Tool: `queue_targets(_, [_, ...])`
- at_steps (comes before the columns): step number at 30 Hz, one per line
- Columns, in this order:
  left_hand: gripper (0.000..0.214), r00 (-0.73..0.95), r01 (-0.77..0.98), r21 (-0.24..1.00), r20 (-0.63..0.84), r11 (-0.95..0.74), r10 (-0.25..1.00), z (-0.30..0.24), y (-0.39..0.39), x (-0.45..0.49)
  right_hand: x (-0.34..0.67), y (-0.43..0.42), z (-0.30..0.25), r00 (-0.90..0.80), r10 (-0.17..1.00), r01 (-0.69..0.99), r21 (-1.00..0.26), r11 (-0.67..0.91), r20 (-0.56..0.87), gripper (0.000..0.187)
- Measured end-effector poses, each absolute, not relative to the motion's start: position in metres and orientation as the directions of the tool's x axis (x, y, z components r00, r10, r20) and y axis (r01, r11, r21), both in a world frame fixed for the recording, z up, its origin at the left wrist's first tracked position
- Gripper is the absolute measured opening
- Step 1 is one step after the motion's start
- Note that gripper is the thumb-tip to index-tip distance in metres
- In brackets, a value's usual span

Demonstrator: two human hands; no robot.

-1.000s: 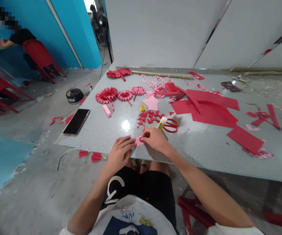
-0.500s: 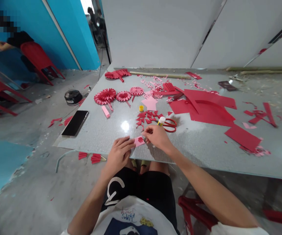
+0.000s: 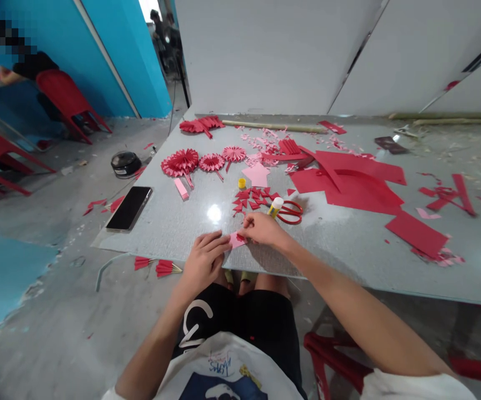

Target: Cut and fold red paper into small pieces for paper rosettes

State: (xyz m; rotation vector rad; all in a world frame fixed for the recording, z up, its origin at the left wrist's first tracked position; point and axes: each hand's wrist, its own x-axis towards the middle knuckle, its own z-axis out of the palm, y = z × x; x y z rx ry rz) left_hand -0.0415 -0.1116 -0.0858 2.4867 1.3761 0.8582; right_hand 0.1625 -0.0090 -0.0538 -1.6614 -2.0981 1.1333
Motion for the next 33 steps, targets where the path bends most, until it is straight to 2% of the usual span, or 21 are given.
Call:
queue_targets(3, [0.037,0.409,0.719,0.411,0.402,-0.56,0.819,-0.086,-0.112,-0.041,0.163,-0.01,-0.055,-0.29,0.945,0.797,-0.585,0.152,-0.15,0.031])
queue_targets(5, [0.036,0.409,0.717,0.413,0.403,-0.561,0.819,-0.085,-0.112,-0.04,0.163,-0.01,-0.053,-0.291,0.948,0.827,-0.533,0.181,-0.129,0.033])
queue_targets(9, [0.036,0.406,0.722,0.411,0.401,-0.557,0.822,-0.085,-0.112,-0.04,0.163,-0.01,-0.048,-0.334,0.919,0.812,-0.558,0.169,-0.208,0.034])
queue_targets(19, [0.037,0.403,0.727,0.392,0.422,-0.565,0.812,-0.087,-0.112,-0.039,0.162,-0.012,-0.035,-0.409,0.883,0.813,-0.532,0.238,-0.229,0.029])
queue_targets(21, [0.037,0.406,0.725,0.39,0.424,-0.567,0.81,-0.085,-0.112,-0.039,0.16,-0.01,-0.033,-0.391,0.884,0.829,-0.515,0.217,-0.256,0.031])
queue_targets(25, [0.037,0.409,0.722,0.386,0.43,-0.574,0.805,-0.084,-0.113,-0.04,0.155,-0.004,-0.034,-0.353,0.911,0.863,-0.451,0.228,-0.214,0.035])
queue_targets(29, [0.037,0.407,0.723,0.388,0.43,-0.572,0.806,-0.084,-0.112,-0.04,0.154,0.0,-0.036,-0.327,0.904,0.865,-0.473,0.169,-0.275,0.034])
queue_targets(33, [0.037,0.406,0.723,0.393,0.423,-0.568,0.81,-0.085,-0.112,-0.039,0.158,0.0,-0.041,-0.326,0.919,0.85,-0.494,0.182,-0.222,0.03])
